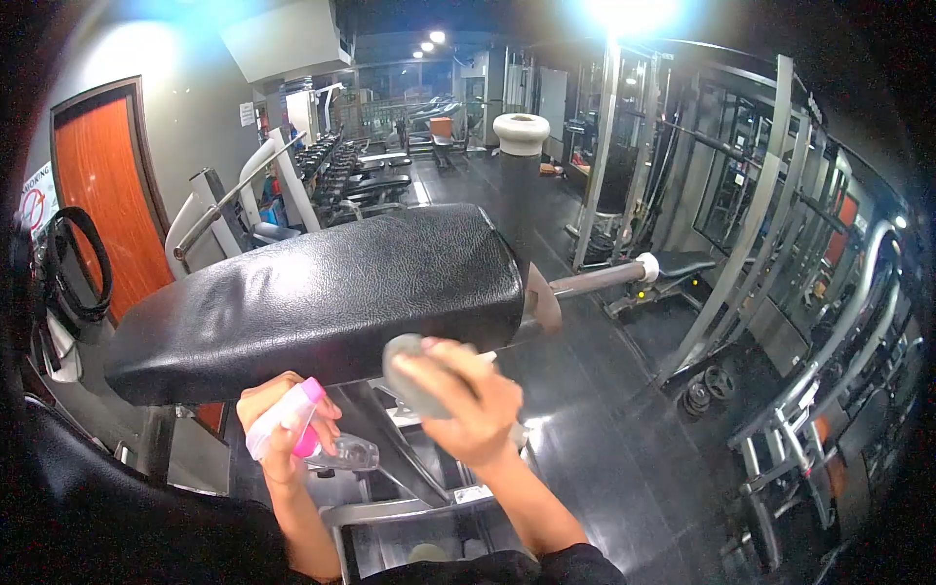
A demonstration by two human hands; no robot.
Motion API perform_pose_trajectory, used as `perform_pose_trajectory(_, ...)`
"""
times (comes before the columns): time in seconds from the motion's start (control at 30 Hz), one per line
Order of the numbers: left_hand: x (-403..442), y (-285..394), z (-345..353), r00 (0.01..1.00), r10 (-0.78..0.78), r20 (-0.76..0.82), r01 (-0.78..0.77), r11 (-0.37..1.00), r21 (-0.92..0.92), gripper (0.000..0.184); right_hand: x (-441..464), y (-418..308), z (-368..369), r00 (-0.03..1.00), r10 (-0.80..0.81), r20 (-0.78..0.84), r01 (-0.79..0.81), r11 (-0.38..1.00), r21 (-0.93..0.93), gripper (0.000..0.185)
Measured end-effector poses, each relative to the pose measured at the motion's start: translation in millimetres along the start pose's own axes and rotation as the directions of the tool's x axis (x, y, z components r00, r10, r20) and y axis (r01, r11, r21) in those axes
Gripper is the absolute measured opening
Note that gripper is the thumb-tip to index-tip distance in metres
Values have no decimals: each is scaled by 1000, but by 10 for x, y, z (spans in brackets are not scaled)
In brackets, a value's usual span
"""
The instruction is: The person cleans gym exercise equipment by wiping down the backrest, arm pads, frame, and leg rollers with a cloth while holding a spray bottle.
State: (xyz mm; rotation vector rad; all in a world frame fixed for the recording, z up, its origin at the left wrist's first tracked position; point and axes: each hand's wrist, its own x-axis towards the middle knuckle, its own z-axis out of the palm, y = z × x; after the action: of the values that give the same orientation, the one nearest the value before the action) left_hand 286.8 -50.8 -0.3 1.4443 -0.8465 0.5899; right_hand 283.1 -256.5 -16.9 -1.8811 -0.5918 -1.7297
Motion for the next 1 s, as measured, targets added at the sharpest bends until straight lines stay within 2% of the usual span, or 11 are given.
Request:
perform_pose_trajectory(0.03,-1,6,-4,1000,-15,-9,15,1000,15,67,-51,-4,2,997,-48,63,51,997,-52,55)
perform_pose_trajectory(0.13,11,4,-54,1000,-2,25,1,999,39,66,50,121,-127,997,-77,29,79,994,-69,53)
perform_pose_trajectory(0.27,-15,-6,-66,1000,12,10,-13,999,39,64,201,205,-186,983,46,-177,-65,992,-106,55)
perform_pose_trajectory(0.37,-6,66,-56,998,-70,-4,70,997,29,62,266,27,-140,999,47,-12,-47,997,-64,56)
perform_pose_trajectory(0.5,0,51,-88,1000,-27,-2,27,998,48,59,196,-107,-28,980,-86,179,70,993,95,61)
perform_pose_trajectory(0.57,-8,26,-137,999,-5,53,8,999,-53,54,213,-93,-111,942,-98,320,70,993,98,61)
perform_pose_trajectory(0.6,-4,24,-130,999,-4,47,6,999,-45,54,215,-28,-141,942,-104,318,73,992,108,61)
perform_pose_trajectory(0.7,7,36,-101,1000,-4,7,4,1000,-8,57,265,168,-289,994,-43,103,47,998,-34,54)
perform_pose_trajectory(0.73,5,46,-101,1000,-18,22,18,1000,-24,56,276,176,-240,1000,5,10,-5,1000,16,54)
perform_pose_trajectory(0.93,-91,183,-85,997,-53,-63,56,997,55,61,84,-160,146,961,-140,240,103,982,160,57)
perform_pose_trajectory(1.0,-199,243,-127,985,-57,-164,66,996,54,63,6,-189,195,956,-127,263,76,978,195,56)
